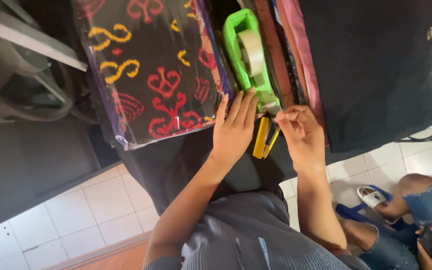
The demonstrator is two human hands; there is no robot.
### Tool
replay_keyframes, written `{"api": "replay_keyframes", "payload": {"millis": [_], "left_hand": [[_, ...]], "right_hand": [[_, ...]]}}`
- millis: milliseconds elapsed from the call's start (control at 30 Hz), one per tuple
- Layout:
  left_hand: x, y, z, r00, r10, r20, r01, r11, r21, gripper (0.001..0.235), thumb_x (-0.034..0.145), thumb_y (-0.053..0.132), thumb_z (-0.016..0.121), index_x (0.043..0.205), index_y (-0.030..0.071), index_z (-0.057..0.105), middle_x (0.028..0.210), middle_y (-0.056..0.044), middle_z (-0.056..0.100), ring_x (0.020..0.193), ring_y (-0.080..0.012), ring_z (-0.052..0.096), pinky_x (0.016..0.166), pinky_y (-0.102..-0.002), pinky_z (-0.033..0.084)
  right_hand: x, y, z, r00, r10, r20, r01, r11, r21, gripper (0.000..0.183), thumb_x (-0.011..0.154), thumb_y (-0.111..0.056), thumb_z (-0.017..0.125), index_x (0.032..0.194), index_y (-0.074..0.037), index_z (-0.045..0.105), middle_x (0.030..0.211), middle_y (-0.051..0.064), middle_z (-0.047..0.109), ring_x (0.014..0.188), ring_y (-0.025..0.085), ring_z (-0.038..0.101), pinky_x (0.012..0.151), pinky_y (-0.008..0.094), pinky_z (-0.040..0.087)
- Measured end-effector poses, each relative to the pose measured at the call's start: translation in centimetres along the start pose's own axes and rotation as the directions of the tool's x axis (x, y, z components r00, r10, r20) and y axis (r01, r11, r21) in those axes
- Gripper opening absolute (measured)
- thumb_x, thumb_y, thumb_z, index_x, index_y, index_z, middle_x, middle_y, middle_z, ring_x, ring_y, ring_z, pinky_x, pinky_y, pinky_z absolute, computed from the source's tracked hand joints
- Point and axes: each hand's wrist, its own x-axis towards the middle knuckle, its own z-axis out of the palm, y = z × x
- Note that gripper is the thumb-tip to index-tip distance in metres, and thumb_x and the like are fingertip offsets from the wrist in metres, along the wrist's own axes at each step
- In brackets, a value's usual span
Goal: The person seals a plastic-wrapped bundle of patterned fabric using a yellow stapler and a green tape dispenser. They then pick up a small green spray bottle and place it on a stack of folded black t-shirts.
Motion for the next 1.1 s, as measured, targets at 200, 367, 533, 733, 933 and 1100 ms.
{"api": "replay_keyframes", "payload": {"millis": [200, 367, 533, 733, 933, 1100], "left_hand": [[0.0, 0.1, 0.3, 1.000, -0.009, -0.022, 0.009, 1.000, -0.005, 0.033, 0.104, 0.029, 0.063, 0.128, 0.008, 0.069, 0.143, -0.002, 0.064, 0.130, -0.0164, 0.059, 0.124, -0.042, 0.029], [0.0, 0.2, 0.4, 1.000, -0.025, -0.015, 0.024, 0.999, -0.047, 0.032, 0.103, 0.030, 0.066, 0.126, 0.008, 0.068, 0.142, -0.002, 0.065, 0.129, -0.0165, 0.060, 0.123, -0.042, 0.030], [0.0, 0.2, 0.3, 0.999, -0.032, -0.003, 0.031, 0.997, -0.064, 0.034, 0.101, 0.030, 0.067, 0.127, 0.007, 0.068, 0.142, -0.002, 0.065, 0.128, -0.0168, 0.060, 0.122, -0.042, 0.030], [0.0, 0.1, 0.3, 0.999, -0.039, -0.005, 0.038, 0.997, -0.063, 0.034, 0.101, 0.029, 0.067, 0.128, 0.008, 0.068, 0.142, -0.001, 0.064, 0.129, -0.0164, 0.060, 0.122, -0.042, 0.030], [-0.1, 0.3, 0.4, 0.999, -0.041, 0.002, 0.041, 0.997, -0.071, 0.033, 0.102, 0.028, 0.067, 0.128, 0.008, 0.068, 0.142, -0.002, 0.064, 0.129, -0.0167, 0.060, 0.122, -0.042, 0.030], [-0.2, 0.3, 0.5, 0.999, -0.045, 0.007, 0.046, 0.996, -0.078, 0.034, 0.101, 0.029, 0.067, 0.127, 0.007, 0.068, 0.142, -0.002, 0.064, 0.129, -0.0168, 0.060, 0.122, -0.042, 0.029]], "right_hand": [[-1.2, 2.2, -0.3, 0.997, 0.065, 0.049, -0.073, 0.981, 0.179, 0.010, 0.102, -0.009, 0.067, 0.099, 0.000, 0.067, 0.108, 0.000, 0.059, 0.096, 0.007, 0.060, 0.087, 0.023, 0.048], [-0.7, 3.7, 0.1, 0.988, 0.157, 0.009, -0.154, 0.953, 0.260, 0.020, 0.104, -0.017, 0.065, 0.091, -0.003, 0.066, 0.091, 0.003, 0.065, 0.083, 0.010, 0.064, 0.081, 0.026, 0.052], [0.2, 4.2, 1.0, 0.964, 0.253, -0.086, -0.223, 0.939, 0.260, 0.032, 0.102, -0.025, 0.069, 0.076, -0.007, 0.062, 0.075, 0.004, 0.065, 0.064, 0.014, 0.067, 0.065, 0.027, 0.055], [0.3, 3.9, 2.1, 0.961, 0.251, -0.121, -0.203, 0.928, 0.311, 0.032, 0.100, -0.023, 0.070, 0.075, -0.007, 0.060, 0.075, 0.003, 0.064, 0.064, 0.012, 0.064, 0.060, 0.032, 0.062], [0.3, 3.6, 2.2, 0.949, 0.303, -0.083, -0.253, 0.894, 0.369, 0.030, 0.101, -0.022, 0.068, 0.076, -0.009, 0.057, 0.079, 0.003, 0.062, 0.070, 0.012, 0.064, 0.059, 0.033, 0.062], [0.4, 3.4, 2.2, 0.953, 0.300, -0.050, -0.253, 0.873, 0.418, 0.027, 0.102, -0.021, 0.067, 0.078, -0.011, 0.057, 0.082, 0.001, 0.059, 0.077, 0.010, 0.062, 0.063, 0.035, 0.063]]}}
